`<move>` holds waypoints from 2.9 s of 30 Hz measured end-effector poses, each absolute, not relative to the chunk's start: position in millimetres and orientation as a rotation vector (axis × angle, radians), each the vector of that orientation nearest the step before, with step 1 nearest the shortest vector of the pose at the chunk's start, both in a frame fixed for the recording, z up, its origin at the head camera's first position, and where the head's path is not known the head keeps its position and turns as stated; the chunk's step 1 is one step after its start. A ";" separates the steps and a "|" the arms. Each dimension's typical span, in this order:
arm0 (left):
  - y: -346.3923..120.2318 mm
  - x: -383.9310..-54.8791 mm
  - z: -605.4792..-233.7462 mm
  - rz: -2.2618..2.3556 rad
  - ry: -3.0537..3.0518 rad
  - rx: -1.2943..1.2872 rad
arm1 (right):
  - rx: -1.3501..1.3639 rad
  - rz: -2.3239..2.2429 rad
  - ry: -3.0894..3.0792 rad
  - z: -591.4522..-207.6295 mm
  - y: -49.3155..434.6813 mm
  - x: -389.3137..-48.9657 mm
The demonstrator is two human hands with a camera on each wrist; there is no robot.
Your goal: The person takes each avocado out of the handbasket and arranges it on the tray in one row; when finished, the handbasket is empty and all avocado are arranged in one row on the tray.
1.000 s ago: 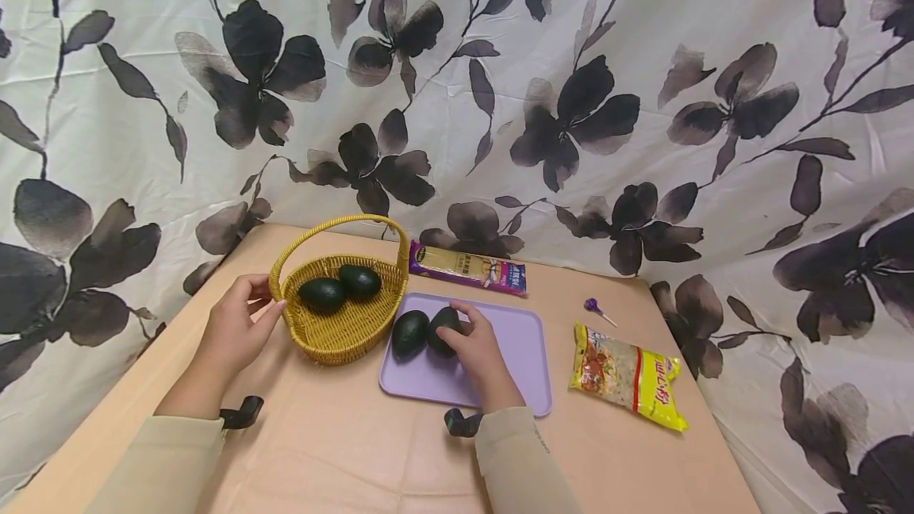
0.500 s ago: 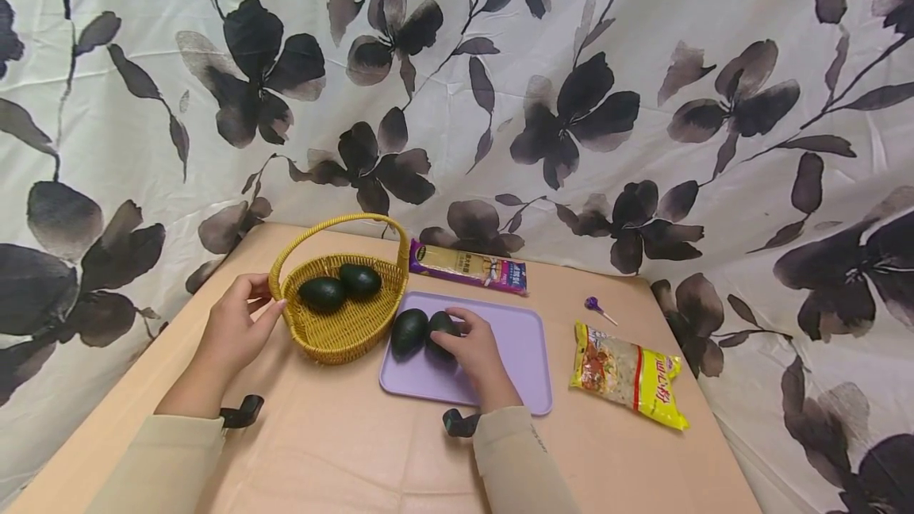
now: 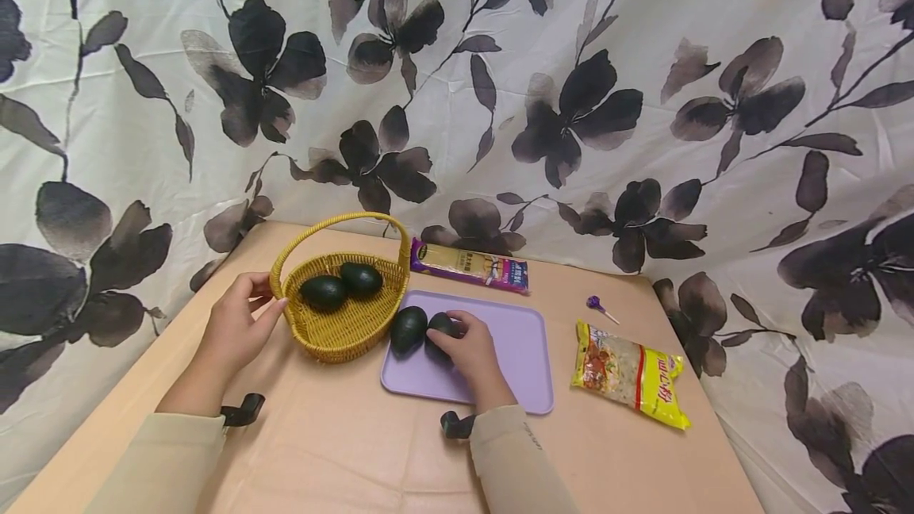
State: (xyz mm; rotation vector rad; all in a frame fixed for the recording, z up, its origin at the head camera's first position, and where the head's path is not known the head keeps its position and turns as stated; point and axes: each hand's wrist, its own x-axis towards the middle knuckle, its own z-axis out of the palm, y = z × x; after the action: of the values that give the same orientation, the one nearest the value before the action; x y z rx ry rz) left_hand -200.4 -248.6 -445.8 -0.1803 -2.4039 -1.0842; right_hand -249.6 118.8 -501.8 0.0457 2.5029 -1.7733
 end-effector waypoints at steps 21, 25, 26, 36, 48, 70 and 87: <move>-248.4 -201.8 -447.2 -1.102 -2.374 -0.182 | 0.007 -1.772 2.552 -488.8 133.8 -243.5; -248.8 -201.9 -447.8 -1.104 -2.368 -0.193 | -0.008 -1.788 2.576 -482.9 136.2 -241.8; -248.9 -202.0 -447.8 -1.104 -2.368 -0.194 | -0.015 -1.799 2.574 -481.5 136.9 -241.3; -248.7 -201.5 -447.7 -1.102 -2.375 -0.194 | -0.046 -1.865 2.570 -463.5 137.6 -239.1; -247.8 -200.1 -446.3 -1.107 -2.378 -0.186 | -0.095 -1.936 2.503 -451.6 130.3 -243.2; -249.2 -201.9 -446.9 -1.107 -2.394 -0.186 | -0.275 -1.858 2.463 -427.5 103.0 -248.8; -251.2 -202.8 -447.8 -1.115 -2.389 -0.194 | -0.372 -1.791 2.416 -417.9 75.7 -260.9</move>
State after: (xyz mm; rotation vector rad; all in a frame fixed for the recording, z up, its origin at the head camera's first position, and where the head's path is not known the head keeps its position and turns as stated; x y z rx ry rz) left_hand -202.8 -251.2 -447.8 -0.1936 -2.3891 -1.1152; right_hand -260.9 75.7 -417.9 -0.3723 2.4161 -1.7914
